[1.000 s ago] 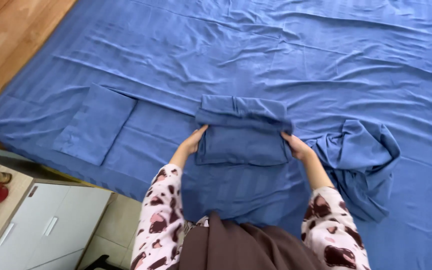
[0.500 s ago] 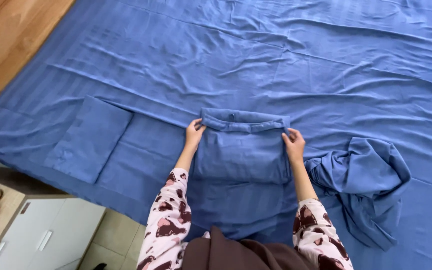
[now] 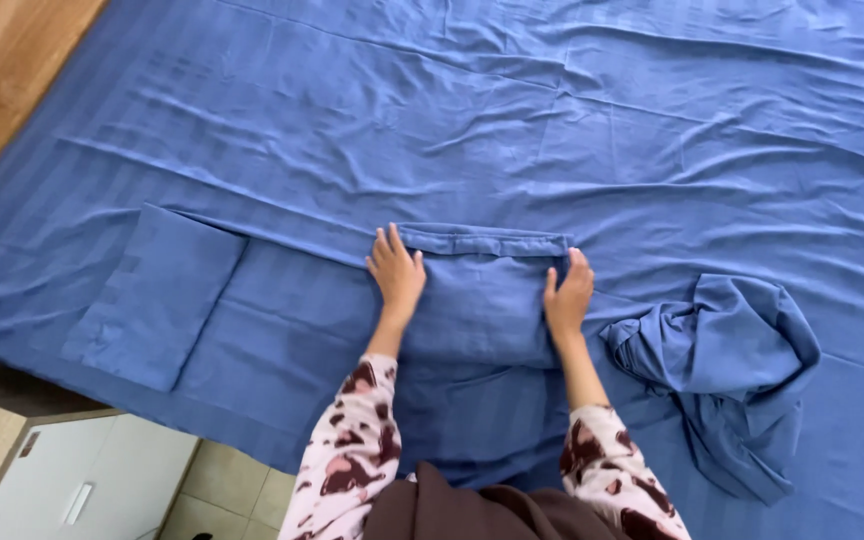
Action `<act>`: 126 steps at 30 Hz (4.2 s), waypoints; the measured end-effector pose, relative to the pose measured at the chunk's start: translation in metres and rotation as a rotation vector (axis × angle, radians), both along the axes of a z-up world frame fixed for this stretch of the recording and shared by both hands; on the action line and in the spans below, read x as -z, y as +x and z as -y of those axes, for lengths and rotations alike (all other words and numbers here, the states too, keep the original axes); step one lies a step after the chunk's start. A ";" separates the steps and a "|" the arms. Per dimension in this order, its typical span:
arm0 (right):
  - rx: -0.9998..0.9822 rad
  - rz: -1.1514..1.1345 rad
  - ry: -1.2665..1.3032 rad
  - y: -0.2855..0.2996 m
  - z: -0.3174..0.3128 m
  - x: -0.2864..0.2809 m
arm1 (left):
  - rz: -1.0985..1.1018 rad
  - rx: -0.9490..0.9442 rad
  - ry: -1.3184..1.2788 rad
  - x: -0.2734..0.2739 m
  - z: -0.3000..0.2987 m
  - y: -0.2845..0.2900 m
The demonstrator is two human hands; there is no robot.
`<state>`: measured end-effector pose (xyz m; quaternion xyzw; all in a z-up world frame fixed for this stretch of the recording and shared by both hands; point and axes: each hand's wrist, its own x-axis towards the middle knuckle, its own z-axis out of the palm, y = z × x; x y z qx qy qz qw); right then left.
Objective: The person folds a blue pillowcase and a blue fitted sheet on a bed. They smooth the fabric, fold the items into neat rectangles, and place the folded bedding on the bed surface.
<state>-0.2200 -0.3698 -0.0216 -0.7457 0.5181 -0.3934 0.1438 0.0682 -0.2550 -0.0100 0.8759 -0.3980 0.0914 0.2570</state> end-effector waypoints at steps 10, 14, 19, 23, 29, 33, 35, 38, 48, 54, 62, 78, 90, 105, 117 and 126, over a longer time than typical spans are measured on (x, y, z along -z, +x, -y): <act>-0.045 -0.378 0.108 0.021 -0.021 0.062 | 0.019 0.296 0.036 0.053 0.010 -0.048; 0.029 -0.441 0.089 0.022 -0.023 0.063 | -0.005 0.307 0.064 0.054 0.006 -0.047; -0.001 -0.481 0.178 0.026 -0.014 0.063 | 0.154 0.199 0.161 0.035 0.007 -0.068; -0.154 -0.314 0.114 0.049 -0.031 0.031 | 0.141 0.365 0.031 0.026 0.007 -0.104; -0.326 -0.345 0.040 0.056 -0.047 0.063 | 0.005 0.457 0.012 0.060 0.004 -0.110; -0.179 -0.422 0.006 0.026 -0.058 0.048 | -0.005 0.667 -0.049 0.045 -0.026 -0.087; -0.150 -0.404 0.004 -0.002 -0.066 0.049 | -0.014 0.629 -0.031 0.043 -0.051 -0.075; -0.111 -0.411 0.011 -0.040 -0.085 0.040 | -0.010 0.544 0.025 0.042 -0.087 -0.060; 0.074 -0.229 0.015 -0.094 -0.138 0.027 | -0.205 -0.049 -0.167 0.012 -0.171 -0.056; 0.101 -0.286 0.175 -0.116 -0.109 0.090 | -0.272 -0.063 -0.018 0.052 -0.176 -0.039; -0.205 0.413 0.710 -0.158 -0.121 0.035 | -0.731 0.054 -0.161 0.104 -0.178 -0.018; -0.202 -0.152 -0.091 -0.107 -0.213 -0.040 | -0.556 0.200 -0.014 0.071 -0.218 -0.104; -0.262 -0.391 -0.063 -0.076 -0.222 0.007 | -0.769 0.237 -0.108 0.082 -0.219 -0.094; -0.242 -0.390 -0.039 -0.077 -0.218 0.027 | -0.709 0.246 0.235 0.046 -0.203 -0.085; -0.677 -0.445 0.006 -0.006 -0.290 -0.055 | -1.512 0.308 -0.263 0.057 -0.210 -0.106; -0.965 -0.399 0.341 -0.027 -0.300 -0.071 | -1.291 0.057 -0.502 0.148 -0.180 -0.071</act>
